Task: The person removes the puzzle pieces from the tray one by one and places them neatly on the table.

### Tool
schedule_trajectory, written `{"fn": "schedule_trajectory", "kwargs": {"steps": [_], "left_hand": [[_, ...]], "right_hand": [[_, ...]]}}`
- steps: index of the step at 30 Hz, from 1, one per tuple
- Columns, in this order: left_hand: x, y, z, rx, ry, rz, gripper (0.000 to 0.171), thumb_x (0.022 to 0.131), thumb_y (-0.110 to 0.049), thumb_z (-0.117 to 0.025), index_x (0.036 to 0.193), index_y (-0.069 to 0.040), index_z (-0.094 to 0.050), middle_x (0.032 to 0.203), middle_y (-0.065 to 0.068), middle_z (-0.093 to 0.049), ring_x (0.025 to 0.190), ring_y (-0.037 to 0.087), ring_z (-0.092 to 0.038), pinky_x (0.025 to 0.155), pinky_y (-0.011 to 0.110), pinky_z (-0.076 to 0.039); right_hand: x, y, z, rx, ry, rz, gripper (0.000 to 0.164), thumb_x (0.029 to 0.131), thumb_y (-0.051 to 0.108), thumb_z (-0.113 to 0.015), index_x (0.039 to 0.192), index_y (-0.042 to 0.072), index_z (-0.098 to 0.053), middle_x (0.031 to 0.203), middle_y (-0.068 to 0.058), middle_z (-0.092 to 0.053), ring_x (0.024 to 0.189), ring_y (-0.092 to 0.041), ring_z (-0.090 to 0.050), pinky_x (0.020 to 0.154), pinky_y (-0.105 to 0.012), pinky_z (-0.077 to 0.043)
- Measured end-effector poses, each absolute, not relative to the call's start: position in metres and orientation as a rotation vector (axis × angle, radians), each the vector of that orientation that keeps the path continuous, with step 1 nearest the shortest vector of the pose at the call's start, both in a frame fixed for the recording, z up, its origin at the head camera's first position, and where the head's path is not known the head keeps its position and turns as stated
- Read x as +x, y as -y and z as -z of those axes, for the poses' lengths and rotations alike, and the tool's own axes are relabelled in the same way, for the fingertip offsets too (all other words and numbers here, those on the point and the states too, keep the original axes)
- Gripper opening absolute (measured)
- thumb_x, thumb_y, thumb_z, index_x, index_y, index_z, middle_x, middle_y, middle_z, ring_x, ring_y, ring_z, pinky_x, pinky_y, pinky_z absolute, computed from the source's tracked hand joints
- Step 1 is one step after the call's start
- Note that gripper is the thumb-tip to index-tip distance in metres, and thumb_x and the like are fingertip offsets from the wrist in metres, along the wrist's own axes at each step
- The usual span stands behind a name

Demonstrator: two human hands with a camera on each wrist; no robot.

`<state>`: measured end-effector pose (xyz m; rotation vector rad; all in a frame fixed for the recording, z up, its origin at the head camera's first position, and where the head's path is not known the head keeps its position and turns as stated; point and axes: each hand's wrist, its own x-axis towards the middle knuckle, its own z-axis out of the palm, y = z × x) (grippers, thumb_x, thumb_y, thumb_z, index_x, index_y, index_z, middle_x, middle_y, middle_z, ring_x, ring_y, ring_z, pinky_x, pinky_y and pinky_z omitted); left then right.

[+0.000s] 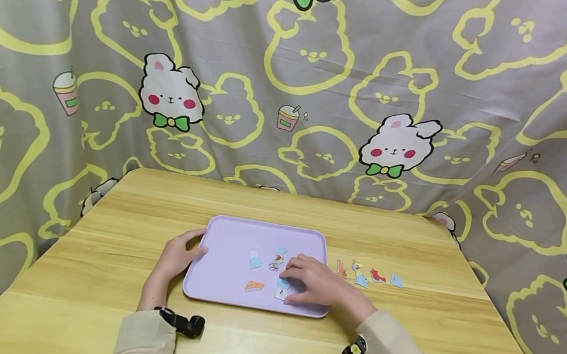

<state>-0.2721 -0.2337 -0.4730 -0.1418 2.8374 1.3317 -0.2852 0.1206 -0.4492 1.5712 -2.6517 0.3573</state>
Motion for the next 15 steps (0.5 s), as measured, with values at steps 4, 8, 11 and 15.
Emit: {"fn": "schedule_trajectory", "kwargs": {"steps": [4,8,11,15], "left_hand": [[-0.2725,0.2336,0.4734,-0.141,-2.838,-1.334,0.054,0.095,-0.019,-0.063,0.146,-0.009,-0.046,0.154,0.023,-0.038,0.145,0.045,-0.029,0.119,0.059,-0.026],[-0.2729,0.2335,0.4742,-0.145,-2.834,-1.345,0.054,0.095,-0.020,-0.063,0.146,-0.009,-0.046,0.154,0.022,-0.039,0.145,0.045,-0.029,0.120,0.058,-0.026],[-0.2731,0.2335,0.4746,-0.147,-2.833,-1.345,0.055,0.095,-0.020,-0.063,0.146,-0.009,-0.046,0.154,0.022,-0.039,0.145,0.045,-0.029,0.119,0.059,-0.027],[-0.2729,0.2335,0.4750,-0.144,-2.834,-1.342,0.055,0.095,-0.021,-0.063,0.146,-0.009,-0.046,0.154,0.023,-0.038,0.145,0.046,-0.029,0.119,0.059,-0.027]], "right_hand": [[-0.2852,-0.1185,0.4481,1.576,2.643,-0.360,0.045,0.081,0.043,-0.075,0.114,0.012,-0.069,0.110,0.003,-0.063,0.102,-0.011,-0.054,0.098,-0.030,-0.049],[-0.2839,-0.1182,0.4496,1.539,2.688,-0.382,0.047,0.080,0.044,-0.075,0.115,0.013,-0.069,0.111,0.003,-0.062,0.103,-0.011,-0.054,0.102,-0.032,-0.048],[-0.2826,-0.1202,0.4522,1.484,2.694,-0.476,0.048,0.079,0.042,-0.076,0.116,0.013,-0.068,0.112,0.003,-0.063,0.107,-0.012,-0.056,0.104,-0.034,-0.047],[-0.2827,-0.1221,0.4573,1.451,2.566,-0.703,0.047,0.078,0.036,-0.079,0.115,0.010,-0.069,0.108,0.002,-0.064,0.103,-0.011,-0.057,0.095,-0.031,-0.051]]}}
